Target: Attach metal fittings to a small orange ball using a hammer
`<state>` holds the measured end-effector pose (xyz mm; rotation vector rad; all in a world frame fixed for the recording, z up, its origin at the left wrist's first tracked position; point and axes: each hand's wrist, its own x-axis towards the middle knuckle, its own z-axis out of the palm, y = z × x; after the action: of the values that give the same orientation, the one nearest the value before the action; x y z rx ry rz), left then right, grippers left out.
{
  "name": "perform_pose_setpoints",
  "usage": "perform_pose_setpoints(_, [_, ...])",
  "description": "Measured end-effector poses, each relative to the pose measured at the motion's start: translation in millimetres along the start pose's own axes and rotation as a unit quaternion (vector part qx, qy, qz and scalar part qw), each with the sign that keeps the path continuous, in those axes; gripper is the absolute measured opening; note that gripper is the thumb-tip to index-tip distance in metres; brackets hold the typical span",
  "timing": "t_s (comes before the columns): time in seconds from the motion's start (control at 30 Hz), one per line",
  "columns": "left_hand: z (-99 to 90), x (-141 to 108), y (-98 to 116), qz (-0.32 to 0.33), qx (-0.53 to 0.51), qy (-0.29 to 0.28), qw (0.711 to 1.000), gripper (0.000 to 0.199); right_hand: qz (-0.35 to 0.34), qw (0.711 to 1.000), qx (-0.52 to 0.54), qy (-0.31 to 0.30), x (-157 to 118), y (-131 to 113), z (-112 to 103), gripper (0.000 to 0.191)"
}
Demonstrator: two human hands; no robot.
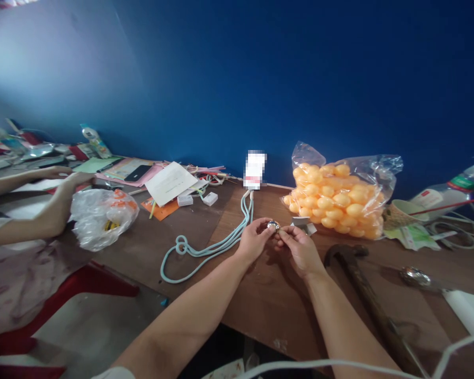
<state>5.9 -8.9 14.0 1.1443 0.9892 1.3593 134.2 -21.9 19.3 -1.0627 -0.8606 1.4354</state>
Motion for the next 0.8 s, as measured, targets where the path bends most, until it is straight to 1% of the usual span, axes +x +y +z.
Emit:
perform_pose_setpoints(0.17, [0.2, -0.4, -0.7, 0.003, 0.001, -0.001, 1.0, 0.018, -0.004, 1.0, -0.005, -0.012, 2.3, 3.3, -2.8, 0.03])
perform_pose_setpoints(0.43, [0.0, -0.7, -2.1, 0.0, 0.015, 0.002, 1.0, 0.019, 0.01, 1.0, -0.007, -0.007, 0.6, 0.2, -1.2, 0.033])
perform_pose_setpoints(0.67, [0.6, -0.4, -4.0, -0.006, 0.005, 0.002, 1.0, 0.019, 0.003, 1.0, -0.013, -0.011, 0.8, 1.8, -1.7, 0.029])
perform_pose_setpoints(0.8, [0.2, 0.5, -6.1, -0.002, 0.009, 0.006, 1.0, 0.02, 0.005, 1.0, -0.023, -0.007, 2.4, 3.6, -3.0, 0.03])
